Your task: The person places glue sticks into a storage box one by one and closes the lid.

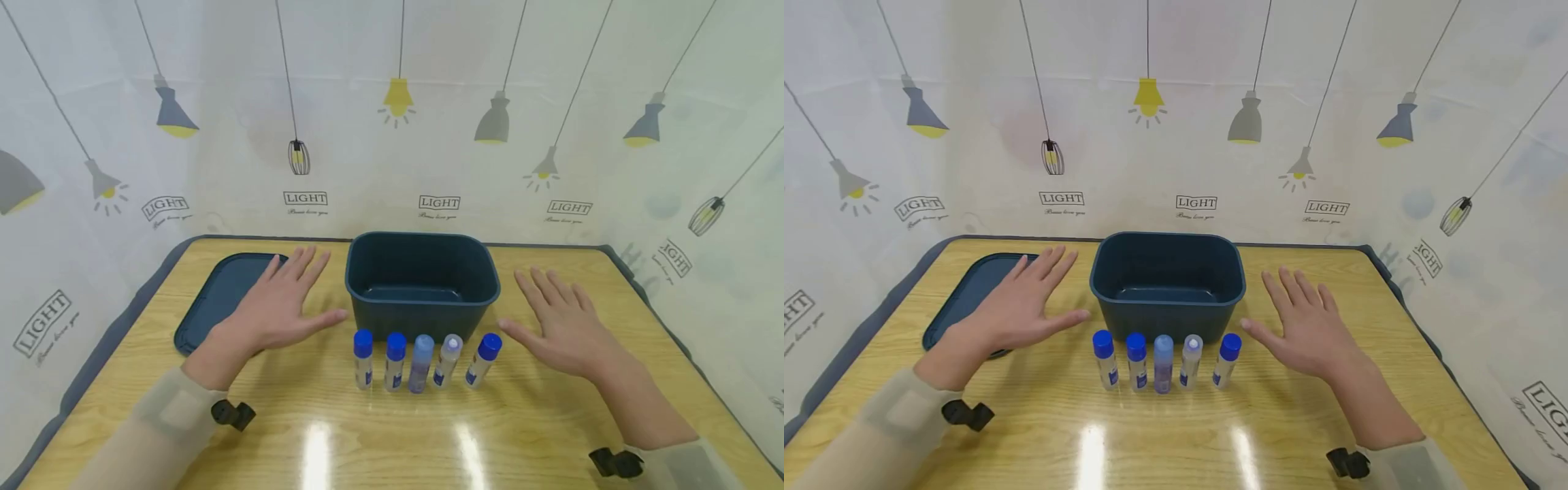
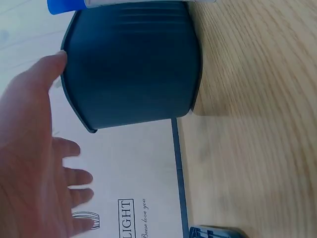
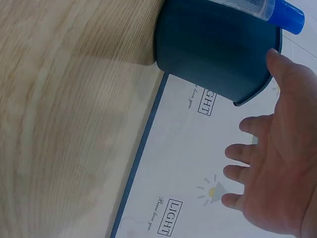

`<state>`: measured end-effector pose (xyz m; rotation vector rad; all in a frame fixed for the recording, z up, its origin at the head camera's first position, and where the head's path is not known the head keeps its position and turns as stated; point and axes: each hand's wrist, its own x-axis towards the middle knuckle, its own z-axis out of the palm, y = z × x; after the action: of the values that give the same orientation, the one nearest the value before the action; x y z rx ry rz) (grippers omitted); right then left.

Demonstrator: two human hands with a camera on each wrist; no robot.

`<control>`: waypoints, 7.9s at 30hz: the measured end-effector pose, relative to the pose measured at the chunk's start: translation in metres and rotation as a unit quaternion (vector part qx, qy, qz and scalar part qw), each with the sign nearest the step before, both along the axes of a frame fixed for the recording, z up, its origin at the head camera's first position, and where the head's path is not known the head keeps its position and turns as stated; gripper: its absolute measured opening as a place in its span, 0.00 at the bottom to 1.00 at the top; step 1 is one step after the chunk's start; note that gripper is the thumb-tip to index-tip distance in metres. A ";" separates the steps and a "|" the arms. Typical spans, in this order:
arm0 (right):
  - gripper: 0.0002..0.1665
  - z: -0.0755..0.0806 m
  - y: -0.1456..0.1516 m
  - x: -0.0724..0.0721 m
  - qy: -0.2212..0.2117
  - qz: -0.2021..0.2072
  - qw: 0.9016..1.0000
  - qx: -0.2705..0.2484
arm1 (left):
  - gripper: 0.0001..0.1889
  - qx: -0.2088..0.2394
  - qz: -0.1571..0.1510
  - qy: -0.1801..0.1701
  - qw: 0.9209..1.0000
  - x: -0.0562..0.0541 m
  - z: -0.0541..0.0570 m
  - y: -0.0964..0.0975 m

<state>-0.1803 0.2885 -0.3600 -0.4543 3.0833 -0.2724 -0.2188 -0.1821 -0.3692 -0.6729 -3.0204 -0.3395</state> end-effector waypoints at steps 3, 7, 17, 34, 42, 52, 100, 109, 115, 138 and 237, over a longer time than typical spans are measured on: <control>0.53 0.000 -0.002 0.000 0.018 -0.001 1.000 -0.021 | 0.57 0.038 -0.008 0.008 0.999 -0.002 -0.001 0.000; 0.37 0.002 -0.005 0.003 0.023 -0.010 0.997 -0.078 | 0.52 0.109 -0.024 -0.027 0.993 -0.010 0.000 0.004; 0.15 -0.001 -0.011 0.021 -0.023 0.062 0.958 -0.278 | 0.54 0.188 -0.054 -0.114 0.974 -0.037 -0.002 0.022; 0.23 -0.022 -0.021 0.031 -0.040 0.158 0.937 -0.309 | 0.57 0.173 -0.029 -0.126 0.976 -0.036 -0.008 0.030; 0.25 -0.025 -0.020 0.031 0.003 0.156 0.942 -0.298 | 0.57 0.175 -0.022 -0.130 0.976 -0.036 -0.008 0.031; 0.37 0.009 -0.006 0.028 0.149 0.165 0.910 -0.350 | 0.57 0.192 -0.013 -0.142 0.971 -0.034 -0.006 0.034; 0.19 0.030 -0.137 -0.137 -0.029 0.137 0.953 -0.267 | 0.56 0.230 -0.010 -0.160 0.960 -0.036 -0.016 0.035; 0.18 0.014 -0.145 -0.136 -0.045 0.152 0.954 -0.256 | 0.55 0.230 -0.010 -0.163 0.960 -0.035 -0.017 0.037; 0.19 0.011 -0.152 -0.134 -0.040 0.157 0.958 -0.238 | 0.55 0.232 -0.006 -0.166 0.958 -0.035 -0.018 0.035; 0.26 0.008 -0.159 -0.131 -0.063 0.134 0.966 -0.214 | 0.54 0.241 -0.014 -0.167 0.956 -0.036 -0.021 0.034; 0.20 -0.036 -0.067 0.026 -0.136 0.109 0.913 -0.369 | 0.55 0.248 -0.016 -0.168 0.954 -0.035 -0.023 0.035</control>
<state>-0.1540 0.2211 -0.3959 -0.6822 2.5215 -1.3693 -0.2538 -0.1468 -0.3925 -0.6715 -3.0087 -1.2786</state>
